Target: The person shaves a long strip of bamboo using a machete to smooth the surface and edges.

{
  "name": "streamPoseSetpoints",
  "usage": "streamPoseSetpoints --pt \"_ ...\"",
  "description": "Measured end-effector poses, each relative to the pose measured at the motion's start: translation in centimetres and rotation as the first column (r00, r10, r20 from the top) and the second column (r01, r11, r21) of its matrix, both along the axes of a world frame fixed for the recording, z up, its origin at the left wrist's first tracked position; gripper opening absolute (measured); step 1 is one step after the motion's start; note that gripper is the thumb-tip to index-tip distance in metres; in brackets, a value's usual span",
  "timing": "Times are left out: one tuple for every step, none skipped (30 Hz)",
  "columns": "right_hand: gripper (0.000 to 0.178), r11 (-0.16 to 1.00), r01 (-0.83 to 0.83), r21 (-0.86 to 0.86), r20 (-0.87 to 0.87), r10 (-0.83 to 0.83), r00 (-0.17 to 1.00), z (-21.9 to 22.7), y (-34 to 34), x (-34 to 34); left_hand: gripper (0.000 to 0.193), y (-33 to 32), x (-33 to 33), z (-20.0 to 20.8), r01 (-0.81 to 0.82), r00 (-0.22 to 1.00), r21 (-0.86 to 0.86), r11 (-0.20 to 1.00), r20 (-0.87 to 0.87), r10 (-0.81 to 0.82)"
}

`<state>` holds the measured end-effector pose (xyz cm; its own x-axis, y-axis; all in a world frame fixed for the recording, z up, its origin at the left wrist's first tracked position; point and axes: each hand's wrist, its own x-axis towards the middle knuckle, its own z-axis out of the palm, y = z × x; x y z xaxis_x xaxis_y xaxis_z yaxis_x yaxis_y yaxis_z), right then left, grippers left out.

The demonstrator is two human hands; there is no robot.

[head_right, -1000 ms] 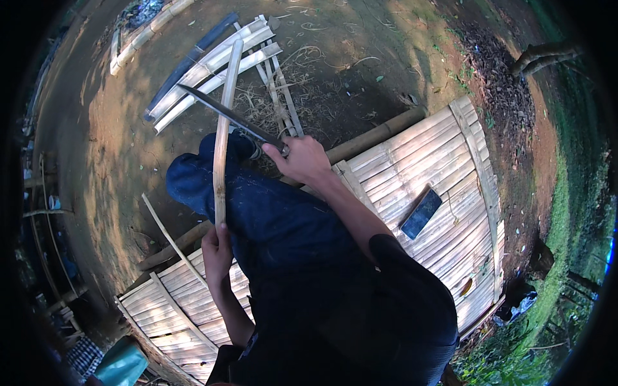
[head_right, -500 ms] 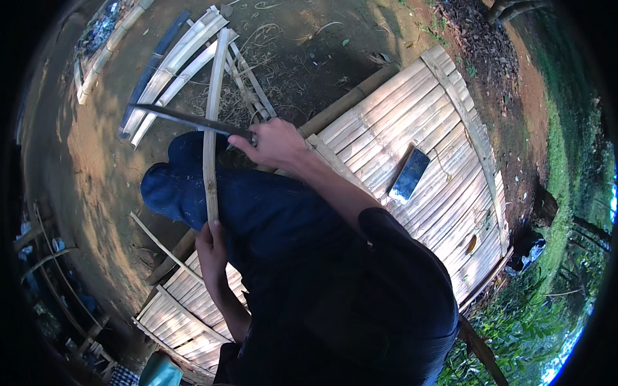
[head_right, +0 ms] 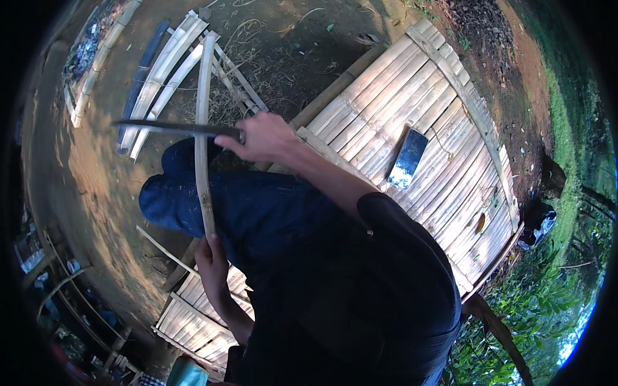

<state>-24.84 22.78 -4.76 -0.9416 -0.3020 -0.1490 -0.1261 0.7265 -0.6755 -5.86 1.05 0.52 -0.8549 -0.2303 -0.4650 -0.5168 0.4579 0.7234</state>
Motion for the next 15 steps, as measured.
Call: streamPoseSetpoints --pt "0.064 0.996 -0.089 0.014 -0.120 0.090 0.989 0.6 -0.4 1.5 0.035 0.1 -0.3 -0.1 -0.012 1.000 0.001 1.000 -0.025 0.012" --pt "0.062 0.984 -0.176 0.039 -0.235 0.180 0.955 0.8 -0.6 2.1 0.035 0.0 -0.6 -0.1 0.017 0.998 -0.001 1.000 -0.052 -0.017" --pt "0.062 0.982 -0.167 0.090 -0.234 0.184 0.955 0.7 -0.2 1.6 0.035 0.1 -0.8 0.0 0.025 0.998 -0.016 1.000 -0.055 -0.026" --pt "0.062 0.978 -0.158 0.137 -0.228 0.186 0.956 0.5 0.4 0.9 0.035 0.2 -0.7 0.5 0.033 0.998 -0.033 0.999 -0.053 -0.035" --pt "0.063 0.972 -0.152 0.179 -0.221 0.191 0.957 0.1 0.7 0.1 0.035 0.1 -0.4 0.8 0.039 0.998 -0.055 0.998 -0.048 -0.042" --pt "0.067 0.992 -0.030 0.124 -0.031 0.034 0.999 -0.9 1.1 -1.2 0.035 -0.2 0.3 0.9 0.039 0.998 -0.083 0.996 -0.041 -0.043" --pt "0.066 0.992 0.068 0.107 -0.005 -0.067 0.998 -2.1 1.4 -1.8 0.035 -0.5 0.8 1.0 0.043 0.998 -0.098 0.994 -0.037 -0.047" --pt "0.066 0.983 0.158 0.091 0.018 -0.160 0.987 -3.2 1.3 -2.4 0.035 -0.8 1.4 0.8 0.039 0.998 -0.115 0.993 -0.037 -0.044" --pt "0.066 0.966 0.246 0.077 0.043 -0.250 0.967 -4.2 1.2 -2.6 0.035 -1.1 2.0 0.6 0.029 1.000 -0.097 0.995 0.003 -0.029" --pt "0.064 0.978 0.192 0.078 0.045 -0.196 0.980 -3.5 0.7 -2.1 0.036 -1.6 2.4 0.4 0.010 0.999 -0.086 0.996 0.034 -0.007" --pt "0.063 0.989 0.144 0.042 0.042 -0.146 0.988 -3.1 0.2 -1.3 0.036 -2.1 2.7 0.0 -0.002 0.998 -0.079 0.997 0.065 0.007" --pt "0.062 0.996 0.093 0.007 0.038 -0.093 0.995 -2.7 -0.3 -0.3 0.036 -2.6 3.1 -0.4 -0.009 0.998 -0.031 0.999 0.054 0.011" --pt "0.060 0.999 0.037 -0.025 0.046 -0.036 0.998 -2.2 -0.9 1.4 0.036 -2.5 3.4 -0.7 -0.083 0.993 0.114 0.990 0.088 0.073" --pt "0.060 0.995 -0.090 -0.043 0.000 0.090 0.996 -1.6 -1.8 3.5 0.036 -2.3 3.3 -0.4 -0.085 0.993 0.112 0.990 0.089 0.075" --pt "0.059 0.974 -0.220 -0.051 -0.063 0.216 0.974 -0.5 -2.6 5.1 0.036 -1.8 2.8 -0.3 -0.087 0.994 0.115 0.989 0.076 0.079"
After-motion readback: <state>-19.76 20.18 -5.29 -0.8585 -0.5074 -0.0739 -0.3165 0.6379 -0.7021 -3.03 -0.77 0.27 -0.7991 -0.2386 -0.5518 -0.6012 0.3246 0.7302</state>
